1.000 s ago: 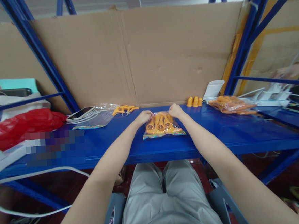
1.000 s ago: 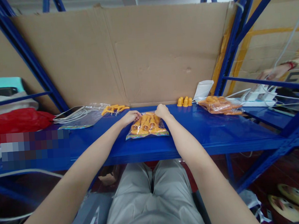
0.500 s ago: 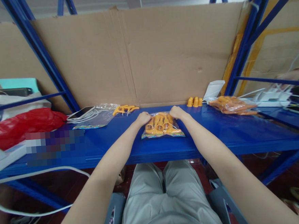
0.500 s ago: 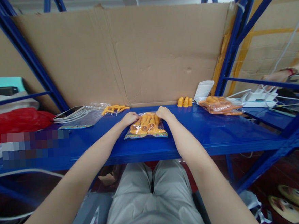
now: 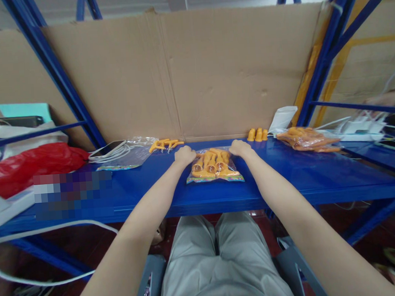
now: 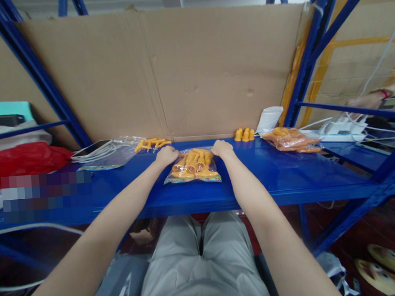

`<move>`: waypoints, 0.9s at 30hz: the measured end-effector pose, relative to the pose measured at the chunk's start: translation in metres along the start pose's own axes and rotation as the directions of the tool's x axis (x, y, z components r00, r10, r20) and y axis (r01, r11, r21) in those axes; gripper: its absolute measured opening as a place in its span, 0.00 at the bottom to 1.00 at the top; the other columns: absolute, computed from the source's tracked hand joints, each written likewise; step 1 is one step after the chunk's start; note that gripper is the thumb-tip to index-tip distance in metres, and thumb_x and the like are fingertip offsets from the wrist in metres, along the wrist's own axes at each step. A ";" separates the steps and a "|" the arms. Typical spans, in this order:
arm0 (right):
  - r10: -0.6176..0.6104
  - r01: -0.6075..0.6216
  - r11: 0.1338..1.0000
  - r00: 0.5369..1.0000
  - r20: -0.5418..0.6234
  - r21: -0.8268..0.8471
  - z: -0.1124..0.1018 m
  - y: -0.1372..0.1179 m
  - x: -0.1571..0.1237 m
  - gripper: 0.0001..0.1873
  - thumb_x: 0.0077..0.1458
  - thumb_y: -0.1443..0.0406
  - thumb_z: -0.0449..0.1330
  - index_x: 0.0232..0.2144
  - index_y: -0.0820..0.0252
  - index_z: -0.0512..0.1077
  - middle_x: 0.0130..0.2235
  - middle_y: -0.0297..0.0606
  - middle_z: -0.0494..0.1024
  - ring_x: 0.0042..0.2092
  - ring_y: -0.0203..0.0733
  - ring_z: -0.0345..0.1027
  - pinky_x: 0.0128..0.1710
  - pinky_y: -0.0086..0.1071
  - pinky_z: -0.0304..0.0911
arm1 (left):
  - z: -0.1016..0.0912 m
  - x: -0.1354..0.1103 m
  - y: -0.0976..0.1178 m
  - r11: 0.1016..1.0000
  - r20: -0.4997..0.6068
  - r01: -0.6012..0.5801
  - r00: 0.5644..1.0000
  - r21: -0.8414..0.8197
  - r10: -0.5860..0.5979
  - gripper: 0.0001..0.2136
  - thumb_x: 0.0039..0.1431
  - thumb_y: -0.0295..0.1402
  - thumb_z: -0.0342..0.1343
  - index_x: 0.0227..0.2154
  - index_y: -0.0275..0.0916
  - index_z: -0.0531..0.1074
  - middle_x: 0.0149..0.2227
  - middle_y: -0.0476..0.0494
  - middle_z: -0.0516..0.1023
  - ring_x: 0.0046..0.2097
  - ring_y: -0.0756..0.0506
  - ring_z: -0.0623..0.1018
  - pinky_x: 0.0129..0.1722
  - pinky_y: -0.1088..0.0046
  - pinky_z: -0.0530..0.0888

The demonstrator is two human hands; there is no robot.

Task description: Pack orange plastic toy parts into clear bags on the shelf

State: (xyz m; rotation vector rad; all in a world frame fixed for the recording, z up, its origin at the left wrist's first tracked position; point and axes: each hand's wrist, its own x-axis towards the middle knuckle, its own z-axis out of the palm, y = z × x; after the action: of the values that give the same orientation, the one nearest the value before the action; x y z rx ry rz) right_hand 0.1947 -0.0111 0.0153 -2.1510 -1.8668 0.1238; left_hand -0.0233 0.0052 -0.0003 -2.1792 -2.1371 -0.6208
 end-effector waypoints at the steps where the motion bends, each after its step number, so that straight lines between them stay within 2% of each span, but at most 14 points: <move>1: 0.023 -0.022 1.000 0.998 -0.055 0.002 -0.001 0.001 -0.001 0.20 0.57 0.69 0.54 0.49 0.72 0.75 0.47 0.60 0.78 0.52 0.52 0.72 0.49 0.35 0.65 | -0.002 -0.001 0.001 1.000 -0.052 -0.019 0.998 -0.010 0.019 0.13 0.58 0.33 0.47 0.33 0.34 0.77 0.43 0.29 0.80 0.49 0.37 0.78 0.46 0.66 0.73; 3: 0.021 -0.019 1.000 0.985 -0.170 0.015 -0.003 0.001 -0.001 0.20 0.59 0.68 0.51 0.50 0.73 0.73 0.50 0.61 0.75 0.55 0.53 0.69 0.52 0.36 0.63 | -0.004 -0.003 0.004 0.992 -0.160 -0.119 0.981 -0.052 0.109 0.14 0.61 0.33 0.46 0.35 0.33 0.76 0.43 0.30 0.79 0.50 0.38 0.77 0.50 0.64 0.72; 5: -0.061 0.068 0.998 0.963 -0.263 0.019 -0.001 0.000 -0.001 0.20 0.61 0.68 0.49 0.51 0.72 0.72 0.52 0.59 0.74 0.57 0.52 0.67 0.54 0.37 0.61 | -0.003 -0.004 0.009 0.950 -0.232 -0.290 0.938 -0.119 0.257 0.14 0.61 0.33 0.46 0.40 0.32 0.75 0.47 0.32 0.78 0.53 0.39 0.75 0.55 0.62 0.69; 6: -0.123 0.133 0.991 0.950 -0.287 0.016 0.000 -0.002 0.000 0.20 0.62 0.68 0.48 0.52 0.71 0.71 0.53 0.57 0.73 0.58 0.51 0.66 0.55 0.37 0.60 | -0.002 -0.006 0.012 0.912 -0.232 -0.378 0.912 -0.162 0.337 0.15 0.62 0.33 0.47 0.44 0.32 0.74 0.50 0.33 0.77 0.55 0.40 0.74 0.57 0.62 0.67; 8: -0.260 0.274 0.962 0.927 -0.269 0.013 0.005 -0.005 0.001 0.19 0.64 0.68 0.48 0.51 0.69 0.71 0.54 0.53 0.74 0.57 0.47 0.66 0.56 0.35 0.59 | 0.001 -0.008 0.017 0.829 -0.137 -0.493 0.870 -0.265 0.474 0.17 0.62 0.33 0.46 0.49 0.34 0.72 0.55 0.38 0.74 0.58 0.43 0.71 0.60 0.65 0.65; 10: -0.384 0.394 0.919 0.906 -0.175 0.023 0.009 -0.009 0.002 0.18 0.65 0.67 0.48 0.49 0.68 0.73 0.53 0.50 0.75 0.56 0.44 0.67 0.55 0.31 0.59 | 0.003 -0.011 0.020 0.785 0.014 -0.504 0.838 -0.359 0.545 0.17 0.62 0.34 0.47 0.51 0.37 0.72 0.57 0.42 0.73 0.58 0.45 0.71 0.60 0.68 0.64; 12: -0.455 0.458 0.888 0.888 -0.070 0.036 0.012 -0.012 0.001 0.17 0.64 0.67 0.49 0.47 0.67 0.75 0.50 0.48 0.77 0.53 0.42 0.70 0.51 0.27 0.60 | 0.003 -0.012 0.020 0.781 0.106 -0.474 0.825 -0.406 0.555 0.17 0.62 0.34 0.49 0.52 0.39 0.73 0.56 0.44 0.74 0.57 0.45 0.72 0.59 0.70 0.65; 15: -0.474 0.474 0.880 0.881 -0.002 0.045 0.010 -0.013 -0.002 0.16 0.64 0.67 0.51 0.44 0.66 0.77 0.47 0.47 0.79 0.48 0.41 0.73 0.45 0.25 0.62 | 0.000 -0.011 0.016 0.754 0.115 -0.484 0.804 -0.445 0.584 0.17 0.60 0.33 0.51 0.51 0.41 0.74 0.55 0.46 0.76 0.56 0.45 0.74 0.58 0.70 0.67; 19: -0.450 0.448 0.891 0.893 0.023 0.067 0.005 -0.011 -0.003 0.14 0.62 0.65 0.54 0.41 0.67 0.78 0.42 0.45 0.81 0.41 0.39 0.74 0.38 0.23 0.62 | -0.002 -0.006 0.009 0.697 0.128 -0.543 0.739 -0.467 0.662 0.16 0.60 0.34 0.53 0.50 0.42 0.75 0.57 0.45 0.74 0.58 0.45 0.72 0.59 0.68 0.65; 23: -0.430 0.421 0.899 0.901 0.065 0.120 0.002 -0.011 0.000 0.13 0.59 0.65 0.57 0.37 0.69 0.79 0.38 0.43 0.82 0.36 0.37 0.73 0.33 0.23 0.61 | -0.002 0.000 0.005 0.710 0.173 -0.575 0.714 -0.407 0.678 0.17 0.60 0.35 0.54 0.51 0.42 0.75 0.60 0.42 0.69 0.62 0.44 0.67 0.61 0.66 0.63; 27: -0.383 0.353 0.908 0.917 0.111 0.224 0.001 -0.011 -0.001 0.11 0.57 0.64 0.59 0.29 0.68 0.77 0.29 0.37 0.79 0.29 0.34 0.68 0.27 0.23 0.58 | 0.000 0.002 0.003 0.716 0.168 -0.623 0.706 -0.315 0.688 0.15 0.60 0.33 0.53 0.48 0.45 0.77 0.57 0.46 0.74 0.63 0.44 0.66 0.61 0.65 0.62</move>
State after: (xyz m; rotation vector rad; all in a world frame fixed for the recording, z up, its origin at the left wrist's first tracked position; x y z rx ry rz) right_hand 0.1844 -0.0108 0.0175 -1.6631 -2.2073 0.3868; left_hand -0.0204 0.0070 0.0016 -3.0608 -1.1922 -0.5425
